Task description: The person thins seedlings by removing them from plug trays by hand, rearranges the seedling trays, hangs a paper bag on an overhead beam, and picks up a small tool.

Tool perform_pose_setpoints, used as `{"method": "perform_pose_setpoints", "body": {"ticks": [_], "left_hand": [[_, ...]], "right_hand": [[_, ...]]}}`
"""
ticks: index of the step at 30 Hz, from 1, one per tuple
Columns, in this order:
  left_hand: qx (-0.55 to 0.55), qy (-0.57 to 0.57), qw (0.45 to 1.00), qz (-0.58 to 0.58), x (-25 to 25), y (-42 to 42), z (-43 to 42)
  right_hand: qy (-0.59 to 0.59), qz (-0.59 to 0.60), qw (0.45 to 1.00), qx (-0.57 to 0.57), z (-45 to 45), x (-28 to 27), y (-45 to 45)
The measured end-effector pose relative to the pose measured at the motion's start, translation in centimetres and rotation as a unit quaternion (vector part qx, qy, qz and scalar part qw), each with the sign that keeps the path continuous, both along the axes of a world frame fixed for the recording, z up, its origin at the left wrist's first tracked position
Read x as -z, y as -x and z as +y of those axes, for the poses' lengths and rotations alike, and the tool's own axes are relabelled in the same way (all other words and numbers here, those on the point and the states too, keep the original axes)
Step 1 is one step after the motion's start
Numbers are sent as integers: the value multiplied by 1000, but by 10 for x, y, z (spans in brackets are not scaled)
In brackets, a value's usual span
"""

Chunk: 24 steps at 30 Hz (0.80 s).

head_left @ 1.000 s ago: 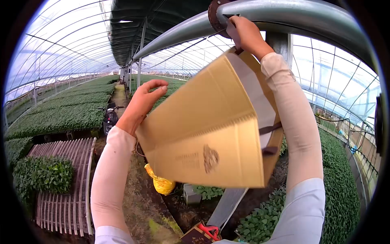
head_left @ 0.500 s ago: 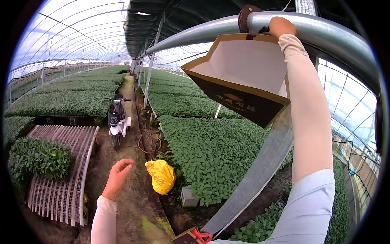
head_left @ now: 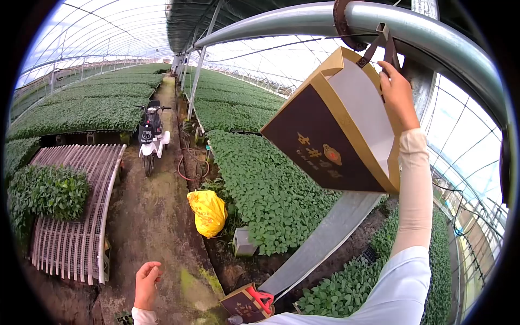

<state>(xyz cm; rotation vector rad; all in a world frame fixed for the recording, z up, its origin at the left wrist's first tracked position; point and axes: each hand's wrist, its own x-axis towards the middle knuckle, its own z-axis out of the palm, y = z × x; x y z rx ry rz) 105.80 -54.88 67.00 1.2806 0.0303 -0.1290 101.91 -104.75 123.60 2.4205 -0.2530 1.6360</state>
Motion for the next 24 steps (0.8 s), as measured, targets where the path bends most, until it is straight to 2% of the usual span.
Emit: {"method": "perform_pose_setpoints", "body": {"ticks": [2,3,4,6,8,10,11,12,13,14,16,17,18,20,22,23,24], "left_hand": [[-20,0,1000,7,16,10,10],[-25,2,1000,12,28,18,18],[-62,-15,998,19,27,28,19],[-74,-32,997,8,50,37,27],[-96,-33,993,52,91,54,39],[-117,-110,985,62,128,80,47],[-130,-108,976,135,157,103,51],[-146,-144,963,177,182,121,60],[-155,-175,948,215,213,146,69],[-172,-168,941,238,244,180,76],[-193,-247,898,309,297,236,102],[-210,-253,882,337,305,258,113],[-223,-271,867,354,303,277,94],[-227,-283,832,420,346,351,122],[-232,-323,780,484,371,415,129],[-252,-313,763,506,380,444,133],[-270,-304,746,528,386,469,135]], "right_hand": [[131,-79,988,-2,-11,27,13],[159,-76,984,-7,-6,41,29],[211,-98,970,-71,16,62,44],[143,-65,955,-250,56,120,60],[153,-26,924,-350,76,205,65],[150,73,882,-440,94,292,49],[130,149,863,-464,112,343,37],[118,231,843,-472,133,393,25],[97,346,840,-407,179,428,25],[40,422,808,-410,202,466,17],[8,546,718,-432,230,539,4],[13,575,688,-442,247,557,1],[6,594,667,-451,225,569,5],[32,687,592,-420,269,613,7],[59,693,529,-486,290,657,10],[50,719,496,-485,304,675,11],[53,719,492,-487,318,692,9]]}}
